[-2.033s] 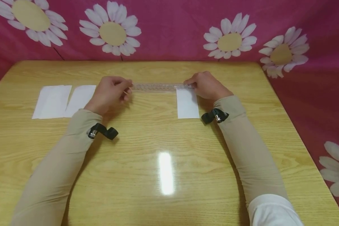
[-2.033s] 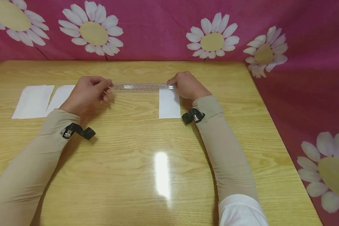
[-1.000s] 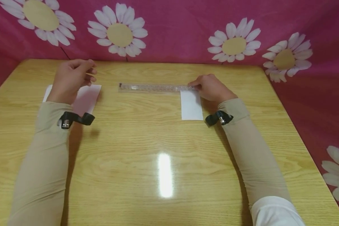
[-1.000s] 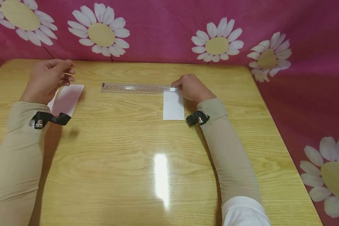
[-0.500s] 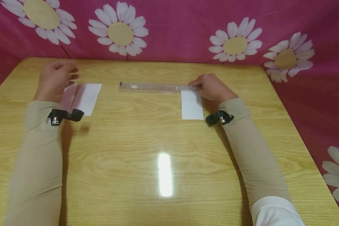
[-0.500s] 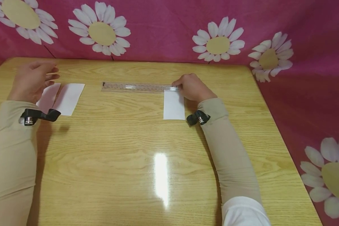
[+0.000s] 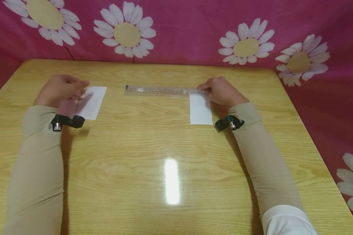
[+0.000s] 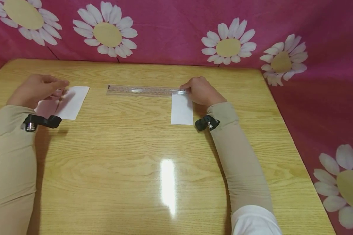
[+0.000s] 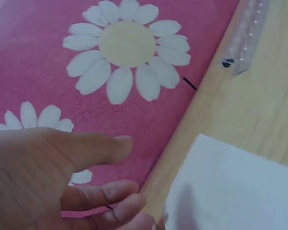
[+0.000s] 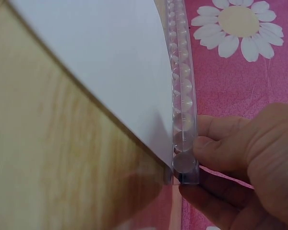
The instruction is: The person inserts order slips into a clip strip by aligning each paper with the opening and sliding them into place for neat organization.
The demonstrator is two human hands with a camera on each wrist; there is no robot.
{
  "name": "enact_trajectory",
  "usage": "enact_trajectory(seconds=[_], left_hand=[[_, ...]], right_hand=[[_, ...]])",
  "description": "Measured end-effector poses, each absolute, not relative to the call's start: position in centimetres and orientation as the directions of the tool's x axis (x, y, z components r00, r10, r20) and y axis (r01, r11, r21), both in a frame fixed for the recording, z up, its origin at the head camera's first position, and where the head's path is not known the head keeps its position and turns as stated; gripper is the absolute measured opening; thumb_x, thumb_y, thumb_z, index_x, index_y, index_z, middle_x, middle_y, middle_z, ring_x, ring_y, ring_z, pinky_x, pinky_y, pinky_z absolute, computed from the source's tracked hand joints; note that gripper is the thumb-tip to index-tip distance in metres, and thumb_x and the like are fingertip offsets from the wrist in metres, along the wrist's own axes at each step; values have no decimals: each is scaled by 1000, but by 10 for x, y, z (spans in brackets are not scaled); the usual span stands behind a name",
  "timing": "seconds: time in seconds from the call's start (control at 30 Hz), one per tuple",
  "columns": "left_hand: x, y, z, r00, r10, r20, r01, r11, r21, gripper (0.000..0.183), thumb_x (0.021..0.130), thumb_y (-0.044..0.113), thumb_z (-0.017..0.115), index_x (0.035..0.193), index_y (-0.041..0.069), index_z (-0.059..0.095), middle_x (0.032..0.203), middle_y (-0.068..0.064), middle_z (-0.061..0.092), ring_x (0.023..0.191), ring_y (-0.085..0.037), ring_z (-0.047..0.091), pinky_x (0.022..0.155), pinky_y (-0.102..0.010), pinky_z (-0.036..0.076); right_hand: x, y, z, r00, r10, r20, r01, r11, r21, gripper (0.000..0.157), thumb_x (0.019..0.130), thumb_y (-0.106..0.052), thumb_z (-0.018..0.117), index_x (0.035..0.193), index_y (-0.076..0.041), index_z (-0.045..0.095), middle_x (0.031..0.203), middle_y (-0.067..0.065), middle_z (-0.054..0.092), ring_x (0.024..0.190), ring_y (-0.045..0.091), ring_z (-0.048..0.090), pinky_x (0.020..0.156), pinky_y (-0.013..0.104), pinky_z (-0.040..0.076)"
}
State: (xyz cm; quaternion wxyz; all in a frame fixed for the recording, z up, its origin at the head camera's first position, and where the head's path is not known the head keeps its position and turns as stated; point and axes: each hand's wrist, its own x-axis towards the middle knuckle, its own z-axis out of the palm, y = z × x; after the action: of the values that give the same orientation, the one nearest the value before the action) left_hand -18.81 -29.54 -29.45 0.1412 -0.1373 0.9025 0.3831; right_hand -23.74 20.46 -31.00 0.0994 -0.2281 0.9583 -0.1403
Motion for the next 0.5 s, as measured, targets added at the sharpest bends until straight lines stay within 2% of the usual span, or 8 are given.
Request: enact_trajectory(seconds=[0.07, 0.2, 0.33, 0.5], left_hand=[[-187, -295, -294, -922, -100, -374, -323, 732, 600, 81, 94, 64, 62, 141, -1, 50, 95, 4, 68, 96, -21, 62, 85, -37, 49], [-183, -292, -292, -918, -109, -380, -310, 794, 522, 80, 94, 64, 63, 135, -5, 55, 98, -11, 69, 107, -37, 54, 89, -50, 45], [-179, -290, -290, -918, -129, -375, -310, 824, 475, 77, 92, 64, 65, 126, -5, 61, 91, -11, 69, 106, -39, 53, 84, -49, 46], [-176, -286, -289, -915, -159, -371, -317, 853, 415, 65, 89, 63, 71, 100, -1, 67, 77, -8, 64, 95, -36, 52, 73, -44, 44]], right_hand=[[-238, 205, -310, -877, -463, -129, -406, 858, -314, 40, 104, -3, 49, 138, -14, 66, 138, 14, 69, 96, 24, 54, 90, 37, 47], [-238, 205, -310, -877, -465, -123, -411, 858, -309, 39, 104, -3, 50, 138, -14, 67, 137, 13, 69, 93, 24, 52, 87, 36, 46], [-238, 205, -311, -877, -466, -119, -415, 858, -304, 38, 104, -4, 51, 138, -14, 66, 141, 12, 67, 92, 24, 53, 84, 36, 44], [-238, 204, -311, -878, -463, -122, -412, 861, -299, 37, 105, -4, 52, 138, -13, 66, 141, 12, 67, 94, 24, 53, 84, 36, 44]])
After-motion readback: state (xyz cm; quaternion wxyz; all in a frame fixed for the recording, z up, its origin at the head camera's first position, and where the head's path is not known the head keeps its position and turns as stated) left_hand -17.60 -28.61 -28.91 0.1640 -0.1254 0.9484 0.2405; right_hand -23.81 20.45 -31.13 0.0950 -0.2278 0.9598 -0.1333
